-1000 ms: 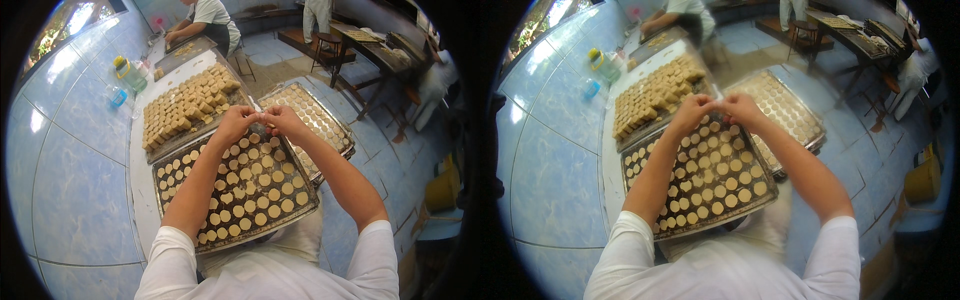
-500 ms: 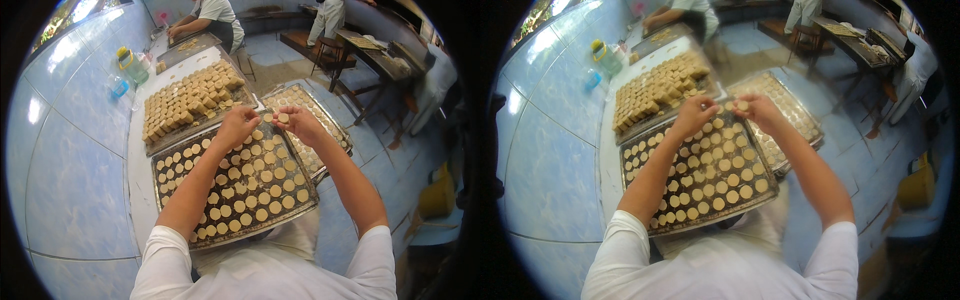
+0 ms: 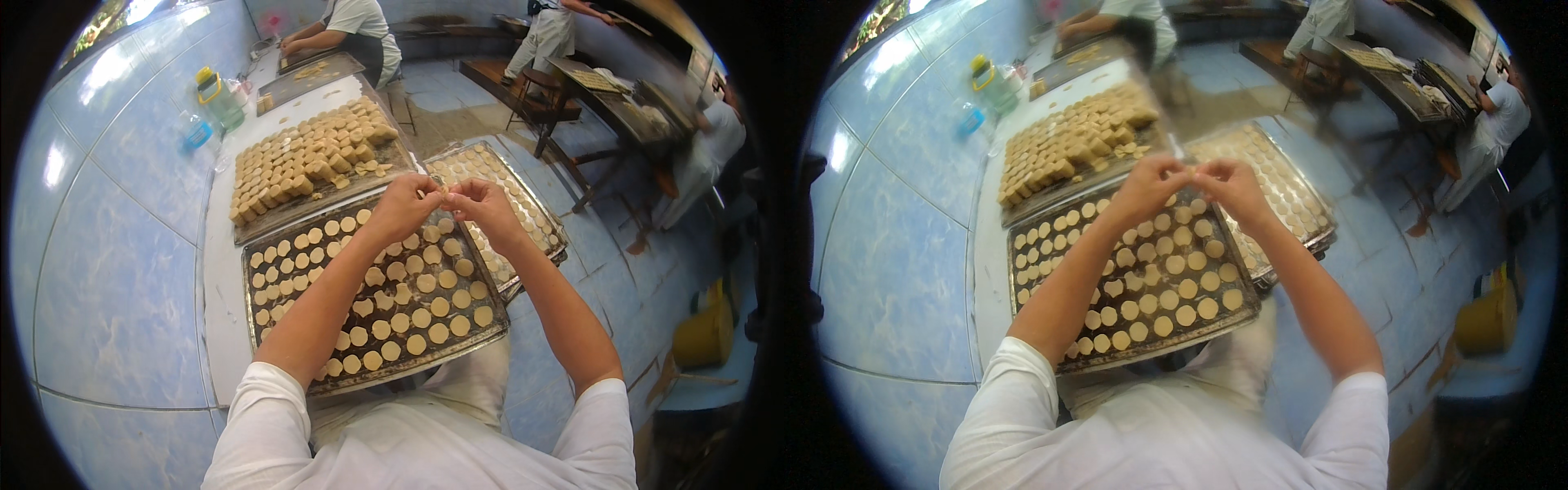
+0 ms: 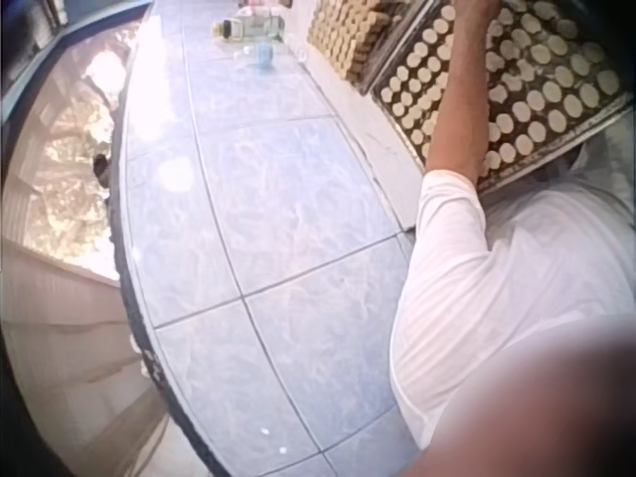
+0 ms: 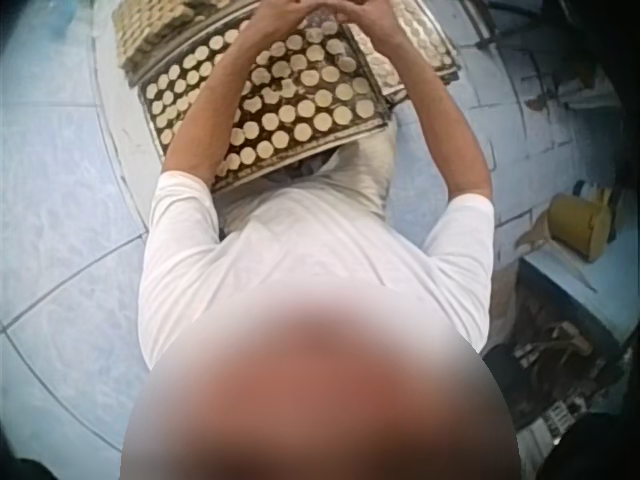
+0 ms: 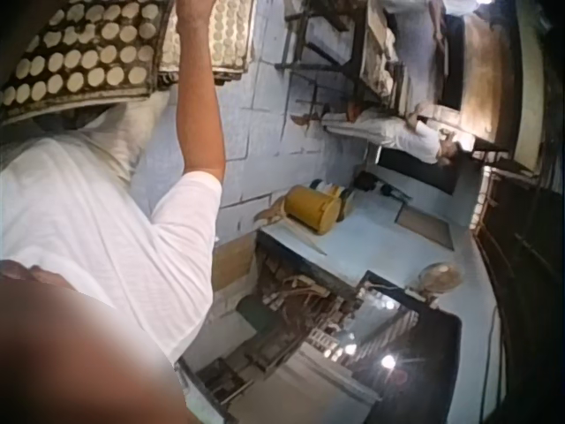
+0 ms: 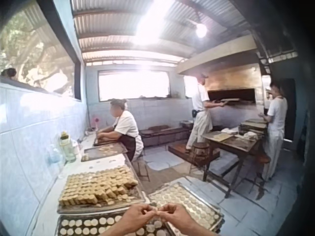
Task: The person arranges small round cookies onto a metal baking tray, picking them from a larger tray of dough and placing them in neat rows. The person continues filling the tray and then moves it aside to begin on a new tray.
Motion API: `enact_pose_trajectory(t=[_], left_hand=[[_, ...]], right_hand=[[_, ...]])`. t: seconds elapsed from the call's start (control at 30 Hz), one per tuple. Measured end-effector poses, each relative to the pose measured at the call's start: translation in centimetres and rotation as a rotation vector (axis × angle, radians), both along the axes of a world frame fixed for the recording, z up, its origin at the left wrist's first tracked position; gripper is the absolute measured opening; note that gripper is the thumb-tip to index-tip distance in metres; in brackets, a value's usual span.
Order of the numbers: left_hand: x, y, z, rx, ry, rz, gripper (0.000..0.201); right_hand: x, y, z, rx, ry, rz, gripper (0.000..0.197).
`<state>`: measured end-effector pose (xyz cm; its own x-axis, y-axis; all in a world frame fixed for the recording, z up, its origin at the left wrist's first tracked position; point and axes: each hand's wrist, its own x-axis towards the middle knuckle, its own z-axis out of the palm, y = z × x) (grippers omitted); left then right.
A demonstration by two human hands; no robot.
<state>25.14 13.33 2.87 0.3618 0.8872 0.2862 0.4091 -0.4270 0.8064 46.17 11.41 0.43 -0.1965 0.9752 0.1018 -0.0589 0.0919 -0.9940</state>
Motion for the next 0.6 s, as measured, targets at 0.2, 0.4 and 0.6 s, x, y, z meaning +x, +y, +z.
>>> enact_pose_trajectory(t=[0.2,0.4,0.6], left_hand=[[0.6,0.2,-0.2,-0.128,0.012,-0.056,0.029],[0.0,0.8,-1.4,0.071,0.477,0.107,0.027],[-3.0,-1.3,-0.8,0.206,0.285,0.130,0.025]], right_hand=[[1.2,0.0,0.2,-0.173,-0.033,0.013,0.018],[1.8,-0.1,-0.4,-0.291,0.079,-0.091,0.020],[2.4,-1.3,-1.2,-0.342,0.310,-0.118,0.026]])
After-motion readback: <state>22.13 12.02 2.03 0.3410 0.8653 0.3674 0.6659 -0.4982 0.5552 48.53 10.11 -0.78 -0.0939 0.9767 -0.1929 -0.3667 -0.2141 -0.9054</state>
